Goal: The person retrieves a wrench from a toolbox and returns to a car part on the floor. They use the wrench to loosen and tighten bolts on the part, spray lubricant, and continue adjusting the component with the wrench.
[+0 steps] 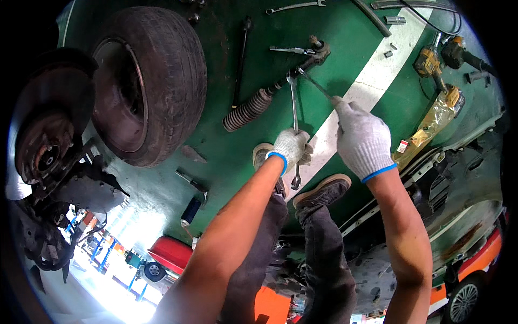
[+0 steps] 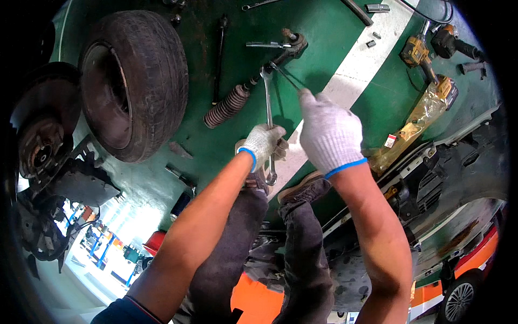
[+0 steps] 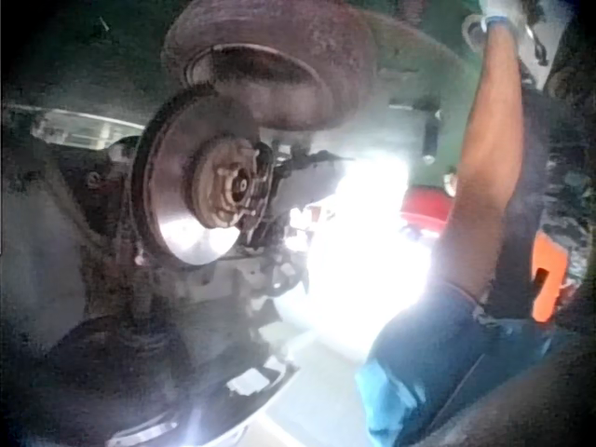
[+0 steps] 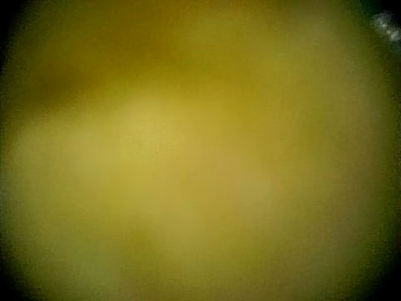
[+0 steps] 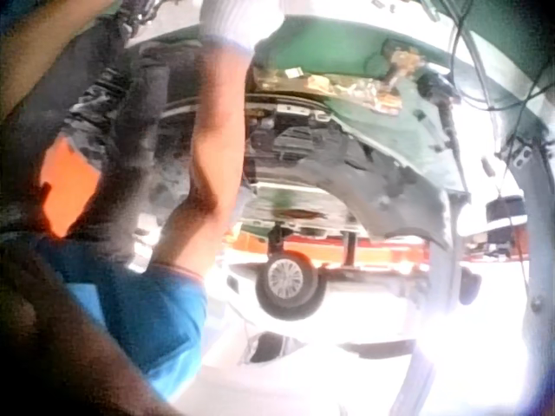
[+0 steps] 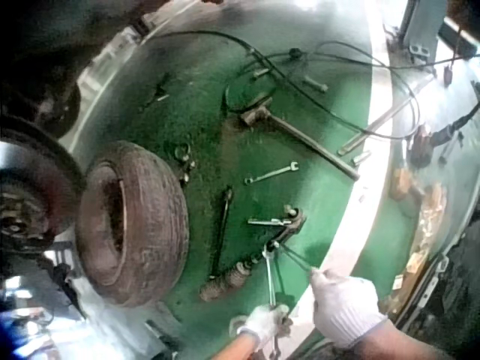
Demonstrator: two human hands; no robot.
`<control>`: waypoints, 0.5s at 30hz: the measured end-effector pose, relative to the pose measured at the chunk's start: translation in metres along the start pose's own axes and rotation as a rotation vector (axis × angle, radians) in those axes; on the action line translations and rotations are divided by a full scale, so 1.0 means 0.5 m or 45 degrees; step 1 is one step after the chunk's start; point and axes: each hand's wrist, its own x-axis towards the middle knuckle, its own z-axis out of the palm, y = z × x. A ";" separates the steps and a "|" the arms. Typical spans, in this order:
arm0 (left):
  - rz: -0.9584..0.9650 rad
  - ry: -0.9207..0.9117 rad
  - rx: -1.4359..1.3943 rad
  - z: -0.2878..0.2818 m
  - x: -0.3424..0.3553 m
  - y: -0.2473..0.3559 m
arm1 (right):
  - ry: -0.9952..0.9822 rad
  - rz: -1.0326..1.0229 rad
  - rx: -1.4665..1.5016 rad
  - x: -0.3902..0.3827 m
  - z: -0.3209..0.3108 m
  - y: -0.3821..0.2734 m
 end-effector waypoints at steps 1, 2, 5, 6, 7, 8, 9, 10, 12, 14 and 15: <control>-0.009 0.023 -0.005 0.006 -0.003 0.005 | -0.036 0.023 -0.042 0.007 -0.009 -0.015; -0.028 0.048 0.005 0.015 -0.004 0.010 | -0.072 0.046 -0.084 0.014 -0.017 -0.032; 0.038 -0.008 -0.010 0.015 -0.012 0.010 | -0.128 0.121 -0.118 0.017 -0.032 -0.066; 0.042 -0.013 -0.006 0.015 -0.009 0.013 | -0.101 0.138 -0.094 0.017 -0.030 -0.066; 0.058 -0.010 0.033 0.012 -0.010 0.013 | -0.075 0.156 -0.071 0.015 -0.026 -0.063; 0.026 -0.005 -0.017 0.009 -0.012 0.010 | -0.073 0.185 0.017 0.011 -0.017 -0.051; -0.003 -0.005 -0.072 0.007 -0.017 0.008 | -0.011 0.206 0.086 0.003 0.008 -0.023; 0.012 -0.043 -0.050 0.003 -0.019 0.009 | 0.060 0.164 0.207 -0.010 0.055 0.024; 0.082 0.022 -0.005 -0.002 -0.023 0.000 | -0.008 0.363 0.800 -0.041 0.084 0.090; 0.197 0.065 -0.008 0.000 -0.026 -0.016 | -0.059 0.664 1.536 -0.089 0.124 0.147; 0.194 0.075 -0.028 0.001 -0.027 -0.023 | -0.004 0.776 1.644 -0.109 0.141 0.176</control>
